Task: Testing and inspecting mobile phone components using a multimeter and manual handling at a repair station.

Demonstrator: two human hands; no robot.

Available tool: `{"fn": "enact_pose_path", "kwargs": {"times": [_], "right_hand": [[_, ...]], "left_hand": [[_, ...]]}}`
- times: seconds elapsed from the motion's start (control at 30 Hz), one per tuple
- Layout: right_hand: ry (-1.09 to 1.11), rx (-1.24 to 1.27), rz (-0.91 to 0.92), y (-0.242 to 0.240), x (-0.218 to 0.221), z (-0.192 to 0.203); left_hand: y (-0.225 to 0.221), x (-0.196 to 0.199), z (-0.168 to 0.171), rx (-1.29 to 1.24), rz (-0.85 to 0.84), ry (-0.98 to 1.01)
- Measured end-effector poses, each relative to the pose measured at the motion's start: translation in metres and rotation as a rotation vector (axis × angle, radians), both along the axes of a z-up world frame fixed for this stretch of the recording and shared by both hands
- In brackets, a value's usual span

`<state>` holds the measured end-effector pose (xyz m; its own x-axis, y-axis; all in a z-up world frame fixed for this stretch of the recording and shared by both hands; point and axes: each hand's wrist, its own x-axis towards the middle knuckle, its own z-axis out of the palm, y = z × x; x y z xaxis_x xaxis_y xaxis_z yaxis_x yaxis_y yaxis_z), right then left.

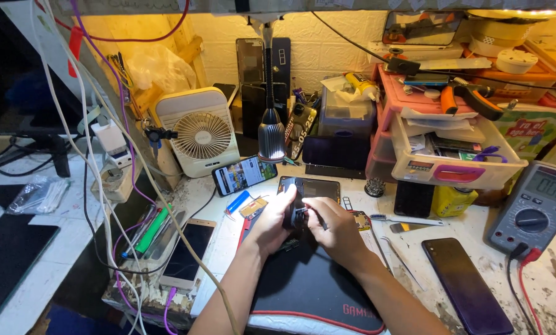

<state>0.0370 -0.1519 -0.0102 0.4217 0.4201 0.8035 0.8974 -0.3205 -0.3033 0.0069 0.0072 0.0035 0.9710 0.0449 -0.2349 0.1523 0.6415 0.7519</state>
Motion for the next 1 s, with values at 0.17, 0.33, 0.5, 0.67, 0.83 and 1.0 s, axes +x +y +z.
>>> {"fn": "enact_pose_path", "kwargs": {"times": [0.17,0.33,0.5,0.67,0.83,1.0], "right_hand": [[0.274,0.085,0.041,-0.006,0.001,0.002],[0.445,0.067,-0.156,-0.009,0.011,-0.002],[0.685,0.133,-0.222,-0.007,0.003,0.017],[0.924,0.266,-0.216,-0.006,0.002,0.018],[1.097,0.559,-0.07,-0.003,0.01,0.003],[1.103,0.457,-0.075,-0.006,0.011,0.003]], "left_hand": [[0.001,0.001,-0.012,0.036,-0.031,0.015],[0.001,-0.004,-0.005,-0.124,-0.059,-0.088],[0.001,-0.004,0.006,-0.097,-0.104,-0.129],[-0.005,-0.019,0.027,0.098,-0.088,-0.14],[-0.003,-0.014,0.021,0.14,-0.119,-0.227],[0.004,-0.011,0.009,0.16,-0.084,-0.218]]}}
